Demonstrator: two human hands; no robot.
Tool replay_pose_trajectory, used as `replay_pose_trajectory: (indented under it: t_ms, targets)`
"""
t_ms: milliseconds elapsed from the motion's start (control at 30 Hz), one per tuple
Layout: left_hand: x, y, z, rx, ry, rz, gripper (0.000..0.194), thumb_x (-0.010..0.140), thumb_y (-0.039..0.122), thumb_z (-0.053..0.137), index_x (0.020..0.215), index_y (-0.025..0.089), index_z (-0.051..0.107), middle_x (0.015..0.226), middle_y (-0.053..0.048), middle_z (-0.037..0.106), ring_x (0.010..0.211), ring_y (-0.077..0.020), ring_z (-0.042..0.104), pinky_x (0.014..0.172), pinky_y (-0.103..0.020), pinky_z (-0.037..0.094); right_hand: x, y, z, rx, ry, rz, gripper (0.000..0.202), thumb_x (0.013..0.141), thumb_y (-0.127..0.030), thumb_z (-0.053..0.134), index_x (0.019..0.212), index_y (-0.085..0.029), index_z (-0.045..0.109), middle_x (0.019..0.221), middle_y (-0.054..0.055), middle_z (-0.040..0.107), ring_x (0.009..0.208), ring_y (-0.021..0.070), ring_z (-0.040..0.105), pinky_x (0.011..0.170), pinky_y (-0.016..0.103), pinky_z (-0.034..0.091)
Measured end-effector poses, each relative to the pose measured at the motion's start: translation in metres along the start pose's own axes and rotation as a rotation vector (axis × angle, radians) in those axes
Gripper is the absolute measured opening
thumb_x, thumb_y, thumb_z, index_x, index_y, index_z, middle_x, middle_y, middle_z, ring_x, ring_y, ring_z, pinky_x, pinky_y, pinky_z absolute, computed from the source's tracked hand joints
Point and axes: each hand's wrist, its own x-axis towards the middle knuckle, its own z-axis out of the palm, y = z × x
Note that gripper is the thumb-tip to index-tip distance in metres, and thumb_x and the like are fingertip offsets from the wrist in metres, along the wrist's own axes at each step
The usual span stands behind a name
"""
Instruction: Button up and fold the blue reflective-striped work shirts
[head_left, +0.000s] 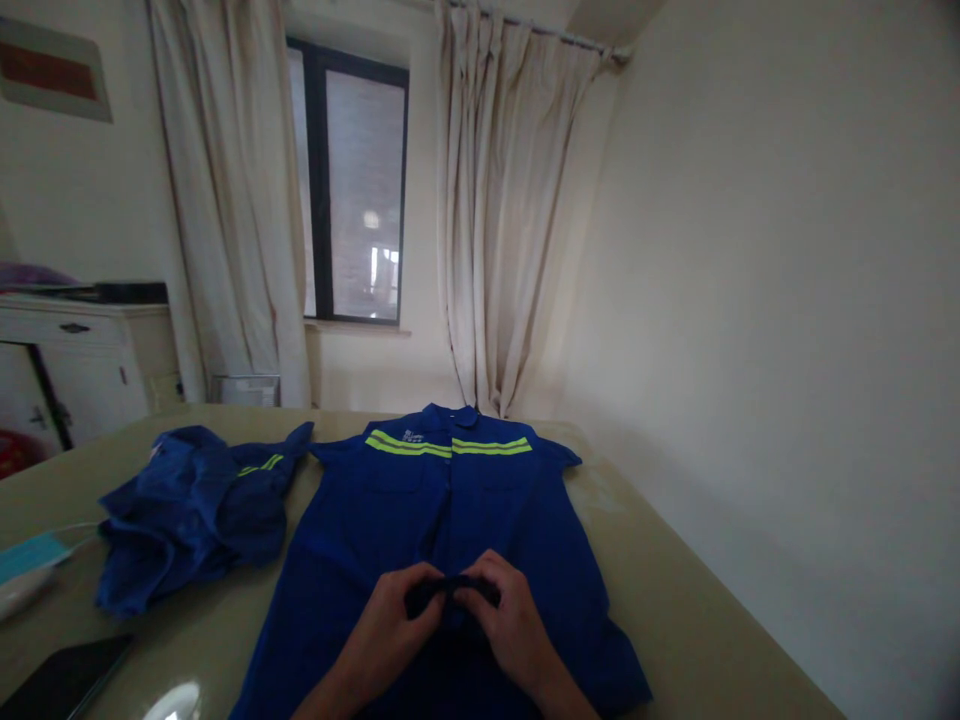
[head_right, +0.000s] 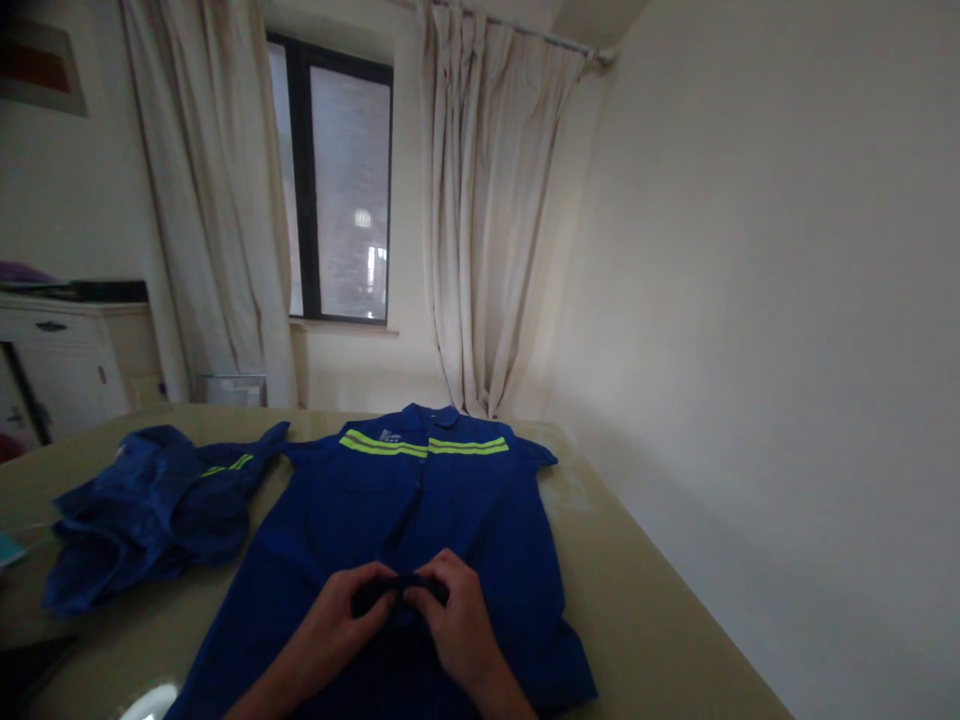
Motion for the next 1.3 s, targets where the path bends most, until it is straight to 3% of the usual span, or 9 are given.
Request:
replay_pose_trajectory:
  t_ms: [367,600,800,933,1100,1300]
  targets:
    - [0.001,0.0,-0.004,-0.023,0.006,0.031,0.024,0.09,0.036,0.057,0.089,0.019,0.073,0.079,-0.001,0.069,0.075,-0.0173,0.058,0.068,-0.025,0.041,-0.001,-0.005,-0.006,-0.017,-0.049,-0.052,0.01,0.089,-0.03,0.072,0.088,-0.021,0.076,0.087,0.001,0.066,0.084,0.0175,0.062,0.075,0.027,0.043]
    - [0.005,-0.009,0.0,-0.121,0.02,-0.038,0.03,0.089,0.046,0.06,0.083,0.018,0.071,0.076,0.0,0.066,0.076,-0.0178,0.058,0.069,-0.026,0.042,-0.001,-0.005,-0.007,0.045,-0.049,-0.065,0.022,0.088,-0.041,0.073,0.081,-0.021,0.071,0.085,0.001,0.062,0.081,0.0171,0.058,0.073,0.027,0.043]
    - [0.003,-0.005,0.002,-0.095,0.075,-0.004,0.024,0.088,0.042,0.06,0.085,0.019,0.068,0.077,0.0,0.065,0.075,-0.0173,0.058,0.068,-0.026,0.043,0.001,-0.004,-0.008,0.092,-0.072,-0.039,0.024,0.084,-0.044,0.077,0.08,-0.021,0.073,0.083,0.0,0.063,0.079,0.0168,0.059,0.071,0.027,0.043]
    - [0.001,-0.002,0.003,-0.056,0.124,0.069,0.016,0.089,0.034,0.06,0.089,0.02,0.069,0.086,-0.002,0.072,0.084,-0.0198,0.064,0.078,-0.028,0.047,0.001,0.0,-0.007,0.088,-0.058,-0.028,0.025,0.082,-0.046,0.08,0.081,-0.021,0.074,0.084,0.001,0.065,0.081,0.0177,0.061,0.072,0.027,0.044]
    - [0.001,-0.008,0.002,-0.052,0.073,0.082,0.023,0.093,0.039,0.059,0.098,0.022,0.073,0.094,-0.003,0.076,0.092,-0.0214,0.067,0.084,-0.029,0.048,-0.001,-0.001,-0.007,0.046,-0.068,-0.031,0.026,0.086,-0.046,0.075,0.084,-0.021,0.073,0.084,0.001,0.065,0.081,0.0171,0.059,0.072,0.026,0.043]
    - [0.006,-0.018,0.002,-0.099,0.024,0.001,0.026,0.087,0.045,0.068,0.088,0.02,0.074,0.083,-0.002,0.073,0.083,-0.0208,0.064,0.076,-0.028,0.046,-0.003,-0.003,-0.006,-0.021,-0.07,-0.043,0.018,0.09,-0.038,0.07,0.086,-0.021,0.07,0.084,0.0,0.064,0.079,0.0162,0.057,0.072,0.026,0.042]
